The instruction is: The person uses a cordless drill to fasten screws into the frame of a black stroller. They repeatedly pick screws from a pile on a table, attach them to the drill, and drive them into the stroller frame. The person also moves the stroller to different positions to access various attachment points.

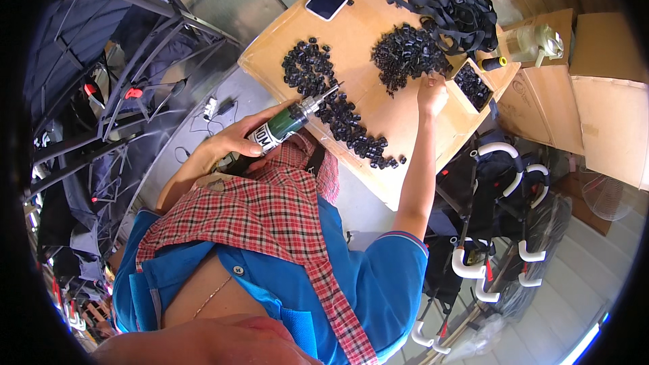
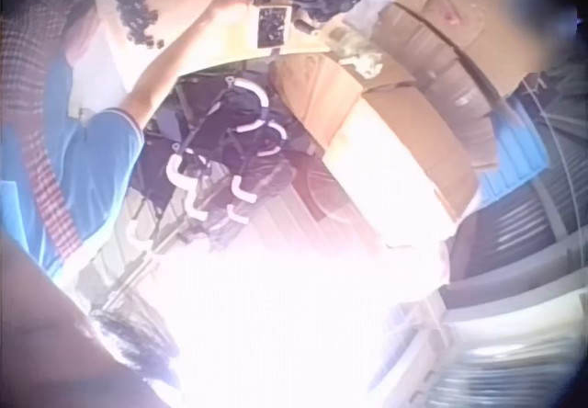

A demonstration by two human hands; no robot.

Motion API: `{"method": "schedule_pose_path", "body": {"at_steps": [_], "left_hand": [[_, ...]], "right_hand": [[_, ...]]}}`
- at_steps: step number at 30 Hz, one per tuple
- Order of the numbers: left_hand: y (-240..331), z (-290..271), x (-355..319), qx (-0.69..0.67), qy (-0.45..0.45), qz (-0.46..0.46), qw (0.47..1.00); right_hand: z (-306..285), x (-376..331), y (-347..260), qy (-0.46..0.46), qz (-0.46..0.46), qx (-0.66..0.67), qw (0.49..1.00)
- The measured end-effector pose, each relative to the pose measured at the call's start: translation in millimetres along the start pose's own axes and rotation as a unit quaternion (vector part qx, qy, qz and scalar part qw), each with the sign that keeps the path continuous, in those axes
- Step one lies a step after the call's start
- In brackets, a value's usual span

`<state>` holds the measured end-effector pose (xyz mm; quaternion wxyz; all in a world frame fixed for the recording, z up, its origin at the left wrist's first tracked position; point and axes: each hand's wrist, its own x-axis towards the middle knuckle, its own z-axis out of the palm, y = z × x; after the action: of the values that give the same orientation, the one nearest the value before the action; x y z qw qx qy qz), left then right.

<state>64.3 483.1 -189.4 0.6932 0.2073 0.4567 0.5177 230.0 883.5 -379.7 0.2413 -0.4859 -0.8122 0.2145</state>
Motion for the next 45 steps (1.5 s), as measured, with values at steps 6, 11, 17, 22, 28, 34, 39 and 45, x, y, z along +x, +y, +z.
{"method": "schedule_pose_path", "body": {"at_steps": [6, 11, 17, 22, 28, 34, 39, 45], "left_hand": [[-13, -1, -11, 0.018, 0.043, 0.063, 0.997], [-3, -4, -45, -0.051, 0.084, 0.08, 0.992], [3, -9, -109, -0.165, 0.083, 0.205, 0.961], [-7, -19, -178, -0.171, 0.154, 0.291, 0.929], [-38, -34, -263, -0.166, 0.247, 0.356, 0.886], [-69, -57, -336, -0.157, 0.223, 0.443, 0.854], [-87, -73, -365, -0.2, 0.154, 0.53, 0.81], [-81, -76, -365, -0.187, 0.18, 0.513, 0.819]], "right_hand": [[12, 5, 2, -0.002, 0.002, -0.027, 1.0], [3, -12, -100, -0.082, -0.104, 0.341, 0.931], [-24, -94, -319, -0.242, -0.177, 0.462, 0.835], [-13, -148, -419, -0.305, -0.297, 0.479, 0.768], [23, -225, -508, -0.338, -0.39, 0.483, 0.708], [22, -296, -583, -0.312, -0.546, 0.488, 0.605], [43, -304, -651, -0.411, -0.483, 0.454, 0.626], [102, -313, -717, -0.189, -0.707, -0.002, 0.681]]}}
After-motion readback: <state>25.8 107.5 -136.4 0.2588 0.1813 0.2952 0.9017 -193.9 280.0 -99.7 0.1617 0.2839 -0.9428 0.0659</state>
